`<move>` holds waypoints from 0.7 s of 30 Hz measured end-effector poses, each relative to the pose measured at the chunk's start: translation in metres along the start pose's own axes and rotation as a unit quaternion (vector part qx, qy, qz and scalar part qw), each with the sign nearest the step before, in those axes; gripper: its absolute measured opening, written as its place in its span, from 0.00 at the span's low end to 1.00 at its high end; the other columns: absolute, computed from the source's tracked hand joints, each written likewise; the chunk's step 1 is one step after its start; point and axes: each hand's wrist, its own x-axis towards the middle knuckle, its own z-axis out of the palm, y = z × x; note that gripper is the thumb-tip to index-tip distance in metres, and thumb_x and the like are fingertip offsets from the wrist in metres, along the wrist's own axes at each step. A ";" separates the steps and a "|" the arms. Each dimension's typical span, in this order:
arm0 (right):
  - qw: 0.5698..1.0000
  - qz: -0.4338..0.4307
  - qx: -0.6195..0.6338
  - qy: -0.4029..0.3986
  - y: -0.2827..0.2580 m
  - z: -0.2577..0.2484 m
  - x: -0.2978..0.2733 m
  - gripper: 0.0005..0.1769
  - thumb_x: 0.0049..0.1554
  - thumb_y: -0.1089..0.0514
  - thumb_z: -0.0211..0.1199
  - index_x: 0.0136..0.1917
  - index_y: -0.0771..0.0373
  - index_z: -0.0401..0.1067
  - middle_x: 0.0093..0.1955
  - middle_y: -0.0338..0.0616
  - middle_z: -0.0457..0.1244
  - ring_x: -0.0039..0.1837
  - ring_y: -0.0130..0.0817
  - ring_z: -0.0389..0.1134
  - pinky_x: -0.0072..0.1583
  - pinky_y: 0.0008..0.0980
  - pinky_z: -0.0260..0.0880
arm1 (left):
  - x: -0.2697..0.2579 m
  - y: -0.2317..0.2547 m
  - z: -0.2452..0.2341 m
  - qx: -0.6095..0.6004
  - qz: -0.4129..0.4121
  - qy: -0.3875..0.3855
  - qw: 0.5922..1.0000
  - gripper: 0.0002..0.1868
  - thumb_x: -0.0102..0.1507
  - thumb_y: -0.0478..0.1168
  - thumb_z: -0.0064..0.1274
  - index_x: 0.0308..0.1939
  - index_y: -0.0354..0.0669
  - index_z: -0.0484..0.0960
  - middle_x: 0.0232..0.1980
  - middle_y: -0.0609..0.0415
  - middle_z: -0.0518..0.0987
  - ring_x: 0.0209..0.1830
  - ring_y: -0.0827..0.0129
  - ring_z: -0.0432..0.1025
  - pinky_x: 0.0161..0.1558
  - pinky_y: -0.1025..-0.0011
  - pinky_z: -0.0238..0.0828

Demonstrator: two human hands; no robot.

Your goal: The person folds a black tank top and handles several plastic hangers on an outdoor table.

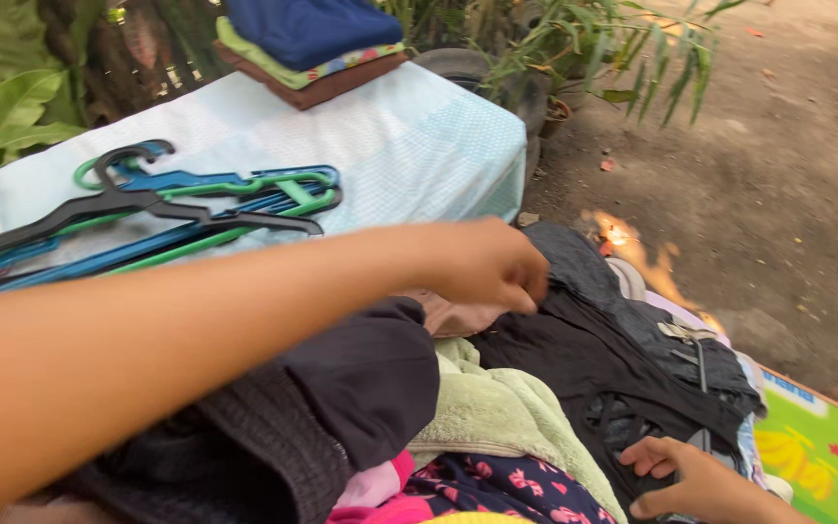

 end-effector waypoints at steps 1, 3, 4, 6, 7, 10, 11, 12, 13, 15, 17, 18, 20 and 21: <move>0.998 0.045 -0.053 0.003 -0.021 0.002 -0.013 0.35 0.42 0.50 0.86 0.61 0.48 0.76 0.49 0.26 0.69 0.57 0.26 0.69 0.62 0.32 0.68 | 0.022 0.004 0.017 -0.004 0.023 -0.024 0.999 0.15 0.60 0.49 0.60 0.47 0.48 0.86 0.44 0.53 0.87 0.45 0.62 0.82 0.48 0.65 0.77; 0.978 0.134 -0.161 0.005 -0.069 0.004 -0.036 0.36 0.43 0.47 0.81 0.64 0.42 0.74 0.44 0.19 0.71 0.55 0.17 0.72 0.62 0.29 0.68 | 0.054 0.015 0.051 -0.008 0.027 -0.059 0.998 0.15 0.60 0.50 0.59 0.46 0.51 0.88 0.46 0.53 0.87 0.48 0.61 0.81 0.51 0.64 0.77; 0.973 0.147 -0.178 0.005 -0.090 0.004 -0.043 0.33 0.44 0.47 0.78 0.63 0.41 0.73 0.43 0.19 0.72 0.54 0.17 0.73 0.62 0.29 0.69 | 0.067 0.022 0.066 0.000 0.018 -0.074 0.997 0.15 0.59 0.51 0.59 0.46 0.51 0.88 0.48 0.54 0.87 0.49 0.60 0.81 0.52 0.63 0.76; 0.962 0.169 -0.216 0.000 -0.117 0.002 -0.048 0.27 0.47 0.49 0.71 0.61 0.40 0.72 0.39 0.20 0.73 0.52 0.18 0.77 0.62 0.29 0.70 | 0.072 0.029 0.086 0.002 -0.005 -0.097 0.995 0.16 0.59 0.53 0.59 0.47 0.53 0.88 0.49 0.54 0.87 0.51 0.58 0.80 0.54 0.62 0.75; 0.964 0.167 -0.207 0.004 -0.121 0.001 -0.047 0.27 0.47 0.48 0.73 0.61 0.40 0.72 0.39 0.20 0.73 0.52 0.17 0.77 0.62 0.27 0.69 | 0.070 0.033 0.094 -0.004 -0.018 -0.107 0.994 0.17 0.60 0.53 0.59 0.48 0.53 0.88 0.49 0.53 0.87 0.51 0.57 0.80 0.54 0.61 0.75; 0.968 0.169 -0.177 0.044 -0.102 0.007 -0.036 0.24 0.48 0.46 0.73 0.58 0.42 0.75 0.38 0.22 0.73 0.52 0.19 0.75 0.62 0.25 0.69 | 0.057 0.038 0.106 -0.018 -0.053 -0.131 0.990 0.16 0.60 0.53 0.58 0.48 0.55 0.88 0.49 0.53 0.86 0.52 0.56 0.80 0.54 0.60 0.74; 0.968 0.174 -0.162 0.078 -0.089 0.010 -0.031 0.22 0.48 0.47 0.71 0.57 0.42 0.77 0.38 0.24 0.73 0.51 0.22 0.74 0.61 0.27 0.71 | 0.052 0.037 0.108 -0.021 -0.063 -0.139 0.988 0.16 0.60 0.53 0.58 0.48 0.56 0.88 0.49 0.53 0.86 0.52 0.56 0.79 0.54 0.59 0.74; 0.967 0.179 -0.146 0.111 -0.074 0.015 -0.025 0.20 0.49 0.48 0.70 0.56 0.43 0.78 0.38 0.26 0.73 0.50 0.24 0.73 0.60 0.28 0.73 | 0.049 0.036 0.109 -0.023 -0.067 -0.141 0.987 0.16 0.60 0.52 0.58 0.48 0.55 0.88 0.49 0.53 0.86 0.52 0.56 0.79 0.54 0.59 0.74; 0.956 0.147 -0.151 0.205 -0.058 0.019 -0.022 0.23 0.46 0.44 0.73 0.56 0.44 0.79 0.41 0.30 0.71 0.52 0.26 0.72 0.60 0.31 0.72 | 0.045 0.035 0.108 -0.026 -0.072 -0.140 0.987 0.16 0.60 0.52 0.58 0.48 0.55 0.88 0.49 0.52 0.86 0.52 0.56 0.79 0.54 0.59 0.74; 0.907 0.076 -0.156 0.384 -0.021 0.025 -0.018 0.30 0.40 0.36 0.79 0.54 0.45 0.79 0.45 0.35 0.66 0.55 0.30 0.72 0.59 0.36 0.70 | 0.043 0.032 0.107 -0.028 -0.078 -0.132 0.988 0.15 0.60 0.51 0.57 0.48 0.55 0.89 0.49 0.52 0.86 0.51 0.57 0.80 0.54 0.60 0.75; 0.869 0.126 -0.167 0.448 0.016 0.019 -0.016 0.34 0.39 0.38 0.78 0.58 0.49 0.78 0.50 0.42 0.68 0.58 0.37 0.71 0.62 0.39 0.69 | 0.049 0.027 0.103 -0.027 -0.077 -0.120 0.989 0.15 0.61 0.51 0.56 0.48 0.55 0.89 0.48 0.53 0.87 0.51 0.57 0.81 0.54 0.60 0.76; 0.847 0.153 -0.171 0.479 0.031 0.016 -0.017 0.36 0.39 0.39 0.78 0.59 0.51 0.77 0.52 0.45 0.69 0.60 0.40 0.71 0.64 0.40 0.69 | 0.054 0.027 0.104 -0.022 -0.069 -0.114 0.991 0.15 0.61 0.51 0.56 0.48 0.55 0.89 0.48 0.53 0.87 0.51 0.57 0.81 0.54 0.60 0.75; 0.893 0.252 -0.119 0.353 0.048 0.001 -0.015 0.38 0.41 0.39 0.79 0.62 0.52 0.76 0.53 0.43 0.71 0.60 0.40 0.73 0.65 0.40 0.73 | 0.067 0.028 0.106 -0.013 -0.054 -0.100 0.993 0.15 0.60 0.51 0.57 0.47 0.55 0.89 0.49 0.52 0.86 0.51 0.56 0.80 0.54 0.60 0.75; 0.906 0.299 -0.091 0.285 0.050 -0.007 -0.014 0.39 0.42 0.38 0.80 0.64 0.53 0.76 0.53 0.42 0.72 0.60 0.40 0.74 0.65 0.40 0.74 | 0.073 0.028 0.108 -0.016 -0.041 -0.097 0.994 0.15 0.60 0.51 0.57 0.47 0.55 0.89 0.49 0.52 0.86 0.51 0.56 0.80 0.55 0.60 0.75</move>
